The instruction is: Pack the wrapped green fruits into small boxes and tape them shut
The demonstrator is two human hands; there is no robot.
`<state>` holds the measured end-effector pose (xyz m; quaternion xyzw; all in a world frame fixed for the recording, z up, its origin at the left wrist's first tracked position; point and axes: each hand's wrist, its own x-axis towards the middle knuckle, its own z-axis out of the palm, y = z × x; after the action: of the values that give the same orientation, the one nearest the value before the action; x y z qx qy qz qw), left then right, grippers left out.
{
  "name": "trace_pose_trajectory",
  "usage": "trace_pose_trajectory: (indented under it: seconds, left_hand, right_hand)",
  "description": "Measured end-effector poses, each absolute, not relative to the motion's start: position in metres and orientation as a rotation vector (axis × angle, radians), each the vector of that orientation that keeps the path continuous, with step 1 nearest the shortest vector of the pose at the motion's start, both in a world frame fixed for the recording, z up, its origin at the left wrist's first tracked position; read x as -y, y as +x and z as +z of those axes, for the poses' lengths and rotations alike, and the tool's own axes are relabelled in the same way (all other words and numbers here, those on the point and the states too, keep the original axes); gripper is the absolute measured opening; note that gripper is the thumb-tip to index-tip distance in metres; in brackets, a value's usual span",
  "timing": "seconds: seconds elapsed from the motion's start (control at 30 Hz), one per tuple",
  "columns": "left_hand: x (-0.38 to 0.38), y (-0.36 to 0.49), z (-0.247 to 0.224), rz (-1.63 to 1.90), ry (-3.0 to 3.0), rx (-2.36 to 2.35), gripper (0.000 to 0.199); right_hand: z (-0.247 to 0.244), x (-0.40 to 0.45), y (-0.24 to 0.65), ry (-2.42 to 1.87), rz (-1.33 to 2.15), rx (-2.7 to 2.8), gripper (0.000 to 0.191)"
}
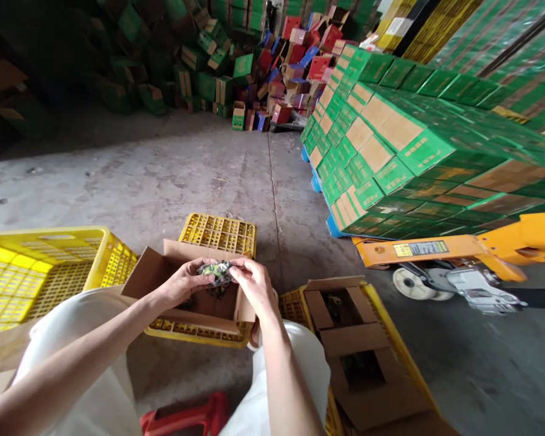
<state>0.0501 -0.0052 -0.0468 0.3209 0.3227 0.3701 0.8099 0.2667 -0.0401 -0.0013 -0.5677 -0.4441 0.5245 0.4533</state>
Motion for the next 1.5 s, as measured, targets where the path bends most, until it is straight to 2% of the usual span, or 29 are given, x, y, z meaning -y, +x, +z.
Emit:
trace_pose_trajectory:
  seconds: [0.2,0.37,0.5,0.67,0.83,1.0,1.1,1.3,1.4,1.5]
  left_hand:
    - [0.004,0.047,-0.046,0.707,0.705,-0.69,0.047]
    - [0.002,0.047,-0.052,0.719,0.662,-0.727,0.06]
    - [0.001,0.047,-0.055,0.729,0.66,-0.736,0.067]
    - [-0.002,0.048,-0.054,0.695,0.641,-0.731,0.061]
    - [-0.002,0.047,-0.047,0.702,0.599,-0.692,0.052]
    - [0.002,0.045,-0.037,0.762,0.654,-0.626,0.061]
    - [0.004,0.046,-0.035,0.802,0.71,-0.638,0.056]
    - [0.003,0.047,-0.04,0.83,0.789,-0.672,0.05]
    - [0.001,0.045,-0.042,0.849,0.858,-0.682,0.045]
    - [0.0,0.045,-0.04,0.852,0.91,-0.66,0.046]
  right_hand:
    - [0.001,0.037,0.264,-1.448,1.216,1.053,0.037]
    - [-0.003,0.034,0.264,-1.441,1.152,1.126,0.046]
    - [-0.003,0.034,0.263,-1.482,1.027,1.287,0.043]
    - [0.001,0.037,0.263,-1.572,0.779,1.48,0.032]
    - [-0.004,0.035,0.27,-1.621,0.662,1.442,0.035]
    - [-0.013,0.034,0.278,-1.655,0.664,1.385,0.038]
    - [-0.014,0.035,0.277,-1.633,0.73,1.361,0.039]
    - [0.002,0.043,0.266,-1.508,0.883,1.56,0.07]
    - [0.007,0.044,0.262,-1.452,0.872,1.73,0.055]
    - [0.003,0.041,0.261,-1.452,0.946,1.642,0.041]
